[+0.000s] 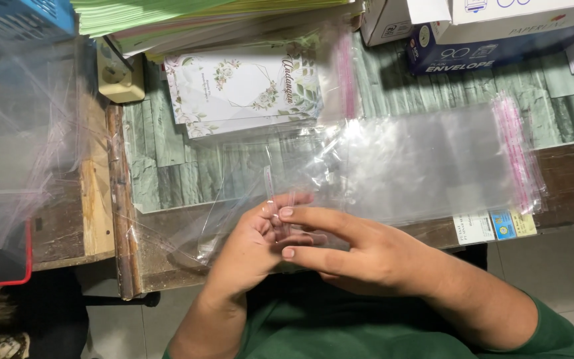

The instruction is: The person repeatedly picks up clear plastic zip-lock pouches from a stack on the table, separates them, and places them into a red tray to the left. The action is repeated throughout the clip.

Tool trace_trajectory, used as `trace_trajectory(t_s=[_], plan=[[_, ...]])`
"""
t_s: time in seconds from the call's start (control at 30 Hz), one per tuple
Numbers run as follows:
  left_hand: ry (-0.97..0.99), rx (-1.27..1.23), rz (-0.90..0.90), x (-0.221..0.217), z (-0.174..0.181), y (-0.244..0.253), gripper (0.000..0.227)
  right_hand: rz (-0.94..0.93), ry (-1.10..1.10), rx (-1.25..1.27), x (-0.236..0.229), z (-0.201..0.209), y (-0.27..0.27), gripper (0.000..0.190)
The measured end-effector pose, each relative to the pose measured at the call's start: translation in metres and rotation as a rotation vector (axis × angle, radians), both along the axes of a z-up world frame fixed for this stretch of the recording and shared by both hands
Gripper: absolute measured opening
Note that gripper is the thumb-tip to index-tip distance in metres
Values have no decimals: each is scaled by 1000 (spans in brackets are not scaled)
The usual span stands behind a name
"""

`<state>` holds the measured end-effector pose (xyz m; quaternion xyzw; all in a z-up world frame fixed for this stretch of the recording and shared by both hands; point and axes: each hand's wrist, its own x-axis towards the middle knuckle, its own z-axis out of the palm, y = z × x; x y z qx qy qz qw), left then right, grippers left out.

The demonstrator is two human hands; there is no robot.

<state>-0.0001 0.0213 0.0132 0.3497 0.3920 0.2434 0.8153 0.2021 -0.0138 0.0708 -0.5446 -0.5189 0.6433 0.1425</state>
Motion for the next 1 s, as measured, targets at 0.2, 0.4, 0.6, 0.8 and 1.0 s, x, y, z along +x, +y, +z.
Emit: trace_trajectory(t_s=[0.2,0.4,0.6,0.8,1.0], plan=[[113,127,-29,1,14,-2,35,106,160,1117,46,-38,-2,55],[105,202,-129,-6,19,-2,42,13,-274,1078,81,-38,17,65],[39,609,-266,-6,28,0,36,181,-245,904,88,-30,37,85],[124,863,-408,-11,45,7,41,346,-70,893,73,-19,49,77],[122,424,-232,-25,26,6,49,248,127,830,76,-10,50,11]])
